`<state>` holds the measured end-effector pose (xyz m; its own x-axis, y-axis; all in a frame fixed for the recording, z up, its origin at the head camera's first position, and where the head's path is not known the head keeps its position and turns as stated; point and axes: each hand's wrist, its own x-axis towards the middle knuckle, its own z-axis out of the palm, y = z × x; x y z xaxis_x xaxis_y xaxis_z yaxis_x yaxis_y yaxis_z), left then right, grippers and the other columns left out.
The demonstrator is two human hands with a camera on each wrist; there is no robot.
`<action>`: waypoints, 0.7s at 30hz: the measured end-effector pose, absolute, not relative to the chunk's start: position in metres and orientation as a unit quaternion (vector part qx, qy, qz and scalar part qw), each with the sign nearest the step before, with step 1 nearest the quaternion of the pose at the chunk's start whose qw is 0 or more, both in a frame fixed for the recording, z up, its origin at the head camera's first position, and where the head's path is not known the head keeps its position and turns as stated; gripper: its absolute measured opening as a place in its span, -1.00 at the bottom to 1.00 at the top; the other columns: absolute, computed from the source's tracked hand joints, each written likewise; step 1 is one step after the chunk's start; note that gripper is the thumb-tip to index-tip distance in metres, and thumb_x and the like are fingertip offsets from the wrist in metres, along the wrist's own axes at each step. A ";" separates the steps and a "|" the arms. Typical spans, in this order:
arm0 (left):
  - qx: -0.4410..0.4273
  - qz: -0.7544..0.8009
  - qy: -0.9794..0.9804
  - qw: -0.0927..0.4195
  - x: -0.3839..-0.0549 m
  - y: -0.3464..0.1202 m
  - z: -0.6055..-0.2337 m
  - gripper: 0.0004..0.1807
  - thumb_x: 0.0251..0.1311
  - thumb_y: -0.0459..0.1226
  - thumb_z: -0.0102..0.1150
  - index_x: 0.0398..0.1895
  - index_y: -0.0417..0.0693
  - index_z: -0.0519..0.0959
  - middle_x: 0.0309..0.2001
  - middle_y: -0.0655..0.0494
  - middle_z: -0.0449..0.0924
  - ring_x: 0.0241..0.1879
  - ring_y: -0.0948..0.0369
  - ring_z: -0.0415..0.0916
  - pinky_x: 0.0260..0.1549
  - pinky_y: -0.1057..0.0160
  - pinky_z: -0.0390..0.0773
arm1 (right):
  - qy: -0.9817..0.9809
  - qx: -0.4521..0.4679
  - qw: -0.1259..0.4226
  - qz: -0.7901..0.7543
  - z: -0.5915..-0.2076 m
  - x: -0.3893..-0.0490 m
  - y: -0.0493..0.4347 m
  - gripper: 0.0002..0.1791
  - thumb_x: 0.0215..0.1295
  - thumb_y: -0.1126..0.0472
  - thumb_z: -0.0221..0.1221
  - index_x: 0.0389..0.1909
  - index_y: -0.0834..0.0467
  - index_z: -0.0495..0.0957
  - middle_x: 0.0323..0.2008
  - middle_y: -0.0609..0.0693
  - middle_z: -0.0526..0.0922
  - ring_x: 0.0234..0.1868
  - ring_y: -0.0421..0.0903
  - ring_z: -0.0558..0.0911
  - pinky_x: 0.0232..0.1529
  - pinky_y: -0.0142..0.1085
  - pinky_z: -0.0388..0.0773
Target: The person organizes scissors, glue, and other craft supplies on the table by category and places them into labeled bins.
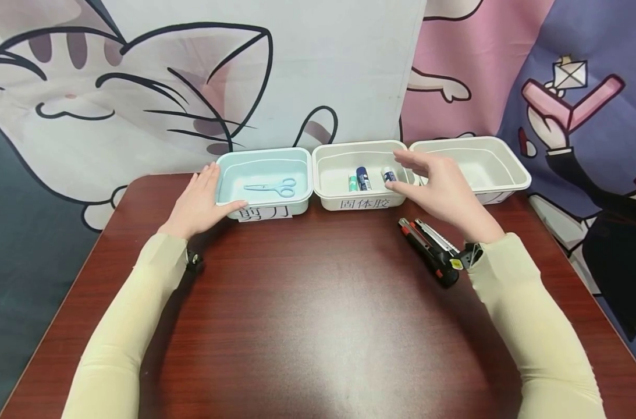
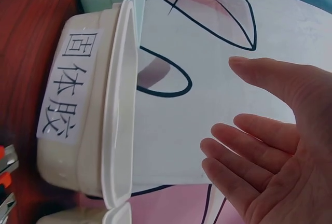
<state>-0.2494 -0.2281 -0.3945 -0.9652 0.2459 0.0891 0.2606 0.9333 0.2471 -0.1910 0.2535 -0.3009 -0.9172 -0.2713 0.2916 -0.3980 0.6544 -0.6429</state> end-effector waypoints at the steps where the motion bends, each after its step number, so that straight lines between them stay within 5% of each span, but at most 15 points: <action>1: -0.129 -0.130 -0.983 0.029 -0.249 -0.228 -0.394 0.37 0.13 0.55 -0.06 0.61 -0.34 -0.18 0.61 -0.23 -0.20 0.59 -0.02 -0.28 0.51 0.11 -0.35 | -0.906 0.184 0.085 0.373 -0.302 -0.190 0.255 -0.38 0.23 0.13 0.46 0.31 0.18 0.57 0.19 0.07 0.64 0.23 0.10 0.58 0.16 -0.55 0.42; 9: -0.131 -0.129 -0.983 0.030 -0.251 -0.228 -0.394 0.37 0.13 0.54 -0.06 0.61 -0.35 -0.18 0.61 -0.23 -0.20 0.59 -0.03 -0.26 0.52 0.08 -0.33 | -0.918 0.152 0.075 0.358 -0.314 -0.183 0.268 -0.37 0.20 0.06 0.48 0.28 0.16 0.60 0.18 0.08 0.64 0.20 0.10 0.60 0.09 -0.64 0.40; 15: -0.129 -0.130 -0.983 0.029 -0.250 -0.227 -0.393 0.36 0.14 0.54 -0.06 0.61 -0.35 -0.18 0.61 -0.22 -0.20 0.59 -0.02 -0.27 0.52 0.09 -0.34 | -0.925 0.133 0.053 0.353 -0.328 -0.176 0.280 -0.34 0.21 0.00 0.47 0.28 0.18 0.59 0.20 0.11 0.63 0.20 0.11 0.59 0.21 -0.29 0.50; 21: -0.128 -0.128 -0.983 0.026 -0.249 -0.227 -0.393 0.36 0.14 0.54 -0.06 0.61 -0.35 -0.18 0.61 -0.22 -0.21 0.59 -0.02 -0.27 0.51 0.09 -0.34 | -0.929 0.111 0.047 0.350 -0.345 -0.169 0.294 -0.36 0.22 -0.04 0.46 0.27 0.14 0.60 0.16 0.08 0.65 -0.09 -0.41 0.65 -0.08 -0.67 0.45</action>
<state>-0.2488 -0.2274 -0.3931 -0.9657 0.2455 0.0844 0.2589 0.9341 0.2457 -0.1685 0.2944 -0.3450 -0.9711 -0.1730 0.1644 -0.2385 0.7312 -0.6391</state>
